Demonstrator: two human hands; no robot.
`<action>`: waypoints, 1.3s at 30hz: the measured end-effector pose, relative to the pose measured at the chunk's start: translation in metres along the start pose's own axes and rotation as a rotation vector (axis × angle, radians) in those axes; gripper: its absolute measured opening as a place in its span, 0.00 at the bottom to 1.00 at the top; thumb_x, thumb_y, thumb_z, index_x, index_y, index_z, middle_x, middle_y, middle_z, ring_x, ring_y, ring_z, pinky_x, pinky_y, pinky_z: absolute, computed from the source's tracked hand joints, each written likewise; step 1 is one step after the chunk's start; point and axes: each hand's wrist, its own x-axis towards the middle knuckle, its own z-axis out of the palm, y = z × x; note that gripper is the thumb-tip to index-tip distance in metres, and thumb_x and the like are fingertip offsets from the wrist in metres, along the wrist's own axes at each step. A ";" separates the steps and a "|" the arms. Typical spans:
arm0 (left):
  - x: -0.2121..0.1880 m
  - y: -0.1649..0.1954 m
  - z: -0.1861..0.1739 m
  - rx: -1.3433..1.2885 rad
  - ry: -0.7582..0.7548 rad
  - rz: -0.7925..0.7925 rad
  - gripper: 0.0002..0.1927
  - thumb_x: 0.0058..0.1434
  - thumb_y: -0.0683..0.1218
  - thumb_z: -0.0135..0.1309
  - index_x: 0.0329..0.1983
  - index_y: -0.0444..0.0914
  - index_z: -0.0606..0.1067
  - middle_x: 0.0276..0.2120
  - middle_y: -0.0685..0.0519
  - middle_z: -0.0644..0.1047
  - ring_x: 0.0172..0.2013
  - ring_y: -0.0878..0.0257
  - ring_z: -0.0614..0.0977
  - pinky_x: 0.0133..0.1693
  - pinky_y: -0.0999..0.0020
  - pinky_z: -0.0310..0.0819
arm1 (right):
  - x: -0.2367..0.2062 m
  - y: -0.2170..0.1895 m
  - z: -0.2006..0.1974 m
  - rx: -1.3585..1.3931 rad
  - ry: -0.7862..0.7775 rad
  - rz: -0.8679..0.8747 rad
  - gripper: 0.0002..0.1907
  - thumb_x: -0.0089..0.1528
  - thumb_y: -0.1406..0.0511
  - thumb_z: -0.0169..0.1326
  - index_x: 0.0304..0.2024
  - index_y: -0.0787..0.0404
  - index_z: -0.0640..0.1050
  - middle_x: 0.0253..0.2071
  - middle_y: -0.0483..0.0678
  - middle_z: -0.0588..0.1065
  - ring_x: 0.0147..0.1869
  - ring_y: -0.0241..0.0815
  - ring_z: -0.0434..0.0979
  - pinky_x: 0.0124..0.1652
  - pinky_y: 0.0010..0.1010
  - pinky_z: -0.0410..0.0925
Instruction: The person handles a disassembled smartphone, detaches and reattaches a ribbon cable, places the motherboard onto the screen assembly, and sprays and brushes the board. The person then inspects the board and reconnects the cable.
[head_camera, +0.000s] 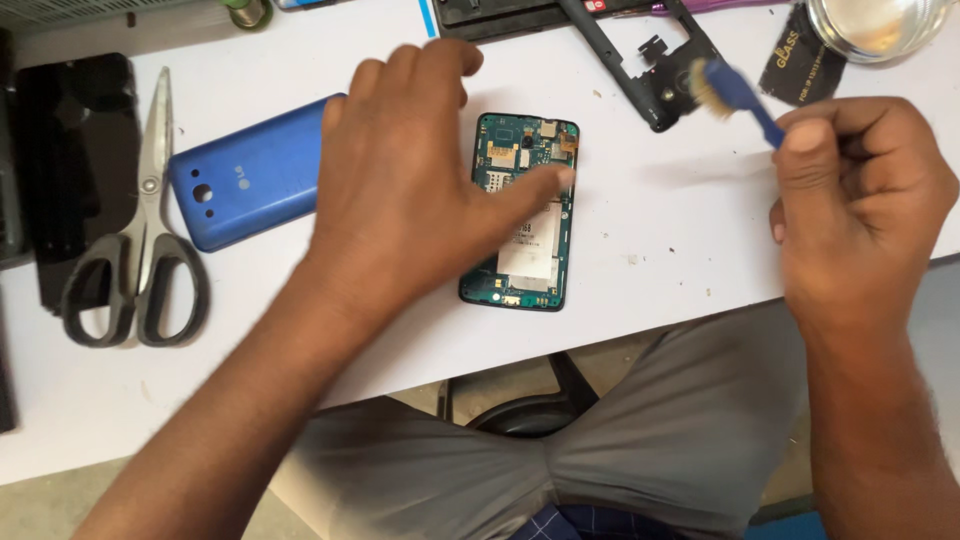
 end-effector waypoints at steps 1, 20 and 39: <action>-0.003 0.007 0.002 0.048 0.006 0.004 0.43 0.49 0.64 0.73 0.56 0.30 0.72 0.43 0.43 0.76 0.46 0.48 0.74 0.45 0.49 0.63 | 0.000 -0.001 0.001 0.020 0.003 0.009 0.16 0.80 0.59 0.53 0.46 0.67 0.72 0.29 0.41 0.70 0.25 0.25 0.65 0.26 0.15 0.59; -0.001 0.003 -0.021 -0.207 -0.285 0.131 0.48 0.41 0.48 0.70 0.67 0.33 0.66 0.54 0.42 0.78 0.59 0.43 0.71 0.58 0.50 0.64 | -0.011 0.016 -0.006 0.060 -0.027 -0.106 0.13 0.84 0.63 0.49 0.61 0.68 0.66 0.47 0.49 0.71 0.38 0.29 0.70 0.34 0.18 0.70; -0.011 -0.031 -0.044 -0.042 -0.350 0.045 0.38 0.41 0.62 0.75 0.44 0.34 0.72 0.34 0.44 0.77 0.39 0.47 0.78 0.43 0.51 0.69 | -0.068 -0.069 0.009 -0.419 -0.273 0.190 0.19 0.68 0.65 0.56 0.59 0.67 0.74 0.34 0.48 0.79 0.34 0.34 0.79 0.36 0.24 0.71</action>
